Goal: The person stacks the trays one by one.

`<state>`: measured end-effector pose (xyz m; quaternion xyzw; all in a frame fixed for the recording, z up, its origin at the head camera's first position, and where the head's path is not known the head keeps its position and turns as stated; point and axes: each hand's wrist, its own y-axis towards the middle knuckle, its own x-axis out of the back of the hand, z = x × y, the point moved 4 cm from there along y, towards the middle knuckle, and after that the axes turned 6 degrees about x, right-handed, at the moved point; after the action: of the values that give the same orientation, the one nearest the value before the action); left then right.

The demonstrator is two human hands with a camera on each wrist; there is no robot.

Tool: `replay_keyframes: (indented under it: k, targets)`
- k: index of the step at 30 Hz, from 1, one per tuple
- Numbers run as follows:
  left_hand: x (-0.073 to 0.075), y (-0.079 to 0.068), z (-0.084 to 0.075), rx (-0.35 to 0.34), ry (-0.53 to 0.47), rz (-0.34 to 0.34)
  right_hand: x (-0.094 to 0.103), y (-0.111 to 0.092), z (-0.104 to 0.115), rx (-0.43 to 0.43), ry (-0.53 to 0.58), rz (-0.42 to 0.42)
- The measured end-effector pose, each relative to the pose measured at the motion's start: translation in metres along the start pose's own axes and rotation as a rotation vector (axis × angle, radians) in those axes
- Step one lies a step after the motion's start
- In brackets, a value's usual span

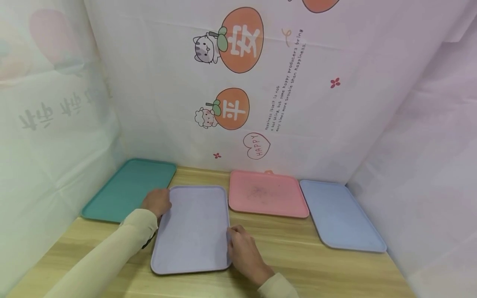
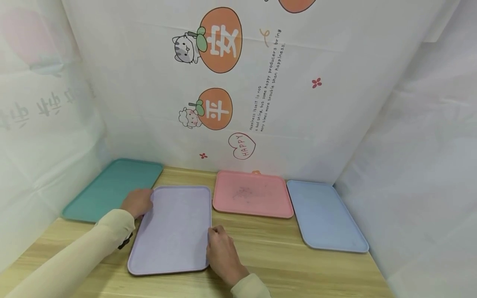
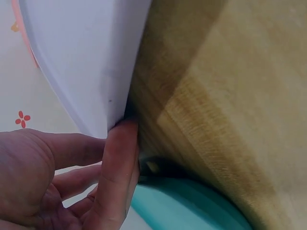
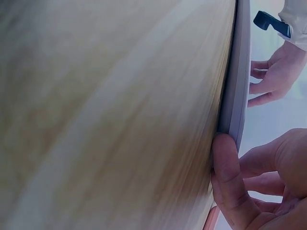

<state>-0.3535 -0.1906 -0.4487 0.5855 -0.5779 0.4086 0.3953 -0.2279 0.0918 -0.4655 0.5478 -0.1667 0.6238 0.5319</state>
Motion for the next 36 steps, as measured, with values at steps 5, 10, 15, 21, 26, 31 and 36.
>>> replay_keyframes:
  k: [5, 10, 15, 21, 26, 31, 36]
  targets:
    - [-0.004, 0.002, 0.004, 0.006, -0.009, -0.003, -0.001, 0.0, 0.0, 0.003, 0.004, -0.008]
    - [-0.004, 0.002, 0.006, 0.003, -0.002, -0.006, -0.005, -0.001, -0.005, 0.035, 0.018, -0.047]
    - [-0.004, 0.001, 0.005, 0.012, -0.004, 0.006, -0.012, -0.004, -0.012, 0.074, 0.021, -0.089]
    - [-0.004, 0.0, 0.005, 0.024, -0.008, 0.008, -0.008, -0.004, -0.011, 0.03, 0.049, -0.068]
    - [-0.001, -0.001, 0.002, 0.028, 0.003, -0.016, -0.004, -0.004, -0.017, 0.015, -0.003, -0.105]
    - [0.003, -0.003, -0.006, 0.024, 0.006, -0.018, -0.003, -0.007, -0.03, 0.06, -0.078, -0.159]
    - [0.005, -0.007, -0.021, -0.007, 0.022, -0.009, 0.011, -0.014, -0.035, -0.009, -0.028, -0.089]
